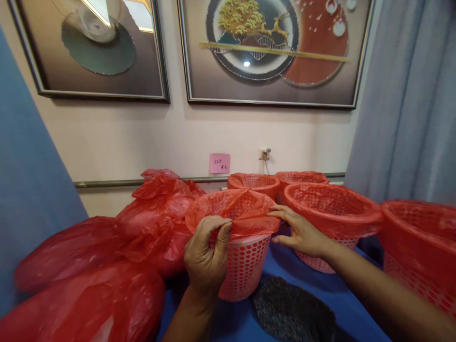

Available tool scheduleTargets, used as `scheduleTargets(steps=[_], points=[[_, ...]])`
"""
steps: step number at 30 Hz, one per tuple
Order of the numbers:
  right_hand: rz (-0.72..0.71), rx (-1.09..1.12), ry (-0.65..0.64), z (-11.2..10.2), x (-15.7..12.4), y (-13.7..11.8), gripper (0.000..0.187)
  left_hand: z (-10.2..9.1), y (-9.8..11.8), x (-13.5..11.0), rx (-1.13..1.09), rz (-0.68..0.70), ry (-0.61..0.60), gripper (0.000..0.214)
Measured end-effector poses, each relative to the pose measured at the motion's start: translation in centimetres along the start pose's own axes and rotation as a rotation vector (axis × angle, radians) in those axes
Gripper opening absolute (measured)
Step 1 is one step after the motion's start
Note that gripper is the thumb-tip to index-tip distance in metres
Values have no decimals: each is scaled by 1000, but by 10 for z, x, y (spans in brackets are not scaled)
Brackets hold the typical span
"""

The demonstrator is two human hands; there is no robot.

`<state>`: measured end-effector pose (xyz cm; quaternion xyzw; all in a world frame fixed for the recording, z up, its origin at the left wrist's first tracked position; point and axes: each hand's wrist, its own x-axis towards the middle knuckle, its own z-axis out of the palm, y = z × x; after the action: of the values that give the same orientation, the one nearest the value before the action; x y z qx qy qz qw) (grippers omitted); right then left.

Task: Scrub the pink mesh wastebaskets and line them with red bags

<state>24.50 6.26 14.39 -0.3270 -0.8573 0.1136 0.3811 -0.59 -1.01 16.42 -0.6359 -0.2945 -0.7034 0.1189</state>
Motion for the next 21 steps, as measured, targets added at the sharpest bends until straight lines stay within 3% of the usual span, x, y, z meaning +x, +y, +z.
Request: scheduleTargets(steps=[3,9,13,18,21], points=[[54,-31,-34,-12,9,-11,51,-3,1,1,1,-21,-7,10],[102,-168,-81,-21,32,-42,21,-8,2,5,20,-34,2,10],[139,-262,-99,-19,42,-54,32,-9,4,3,-7,-60,-20,10],[231,-647,-141,-22,52,-40,33,-11,3,3,11,-53,-77,8],[367,-727,-169,-30,65,-18,25,-13,0,6,66,-43,-80,6]])
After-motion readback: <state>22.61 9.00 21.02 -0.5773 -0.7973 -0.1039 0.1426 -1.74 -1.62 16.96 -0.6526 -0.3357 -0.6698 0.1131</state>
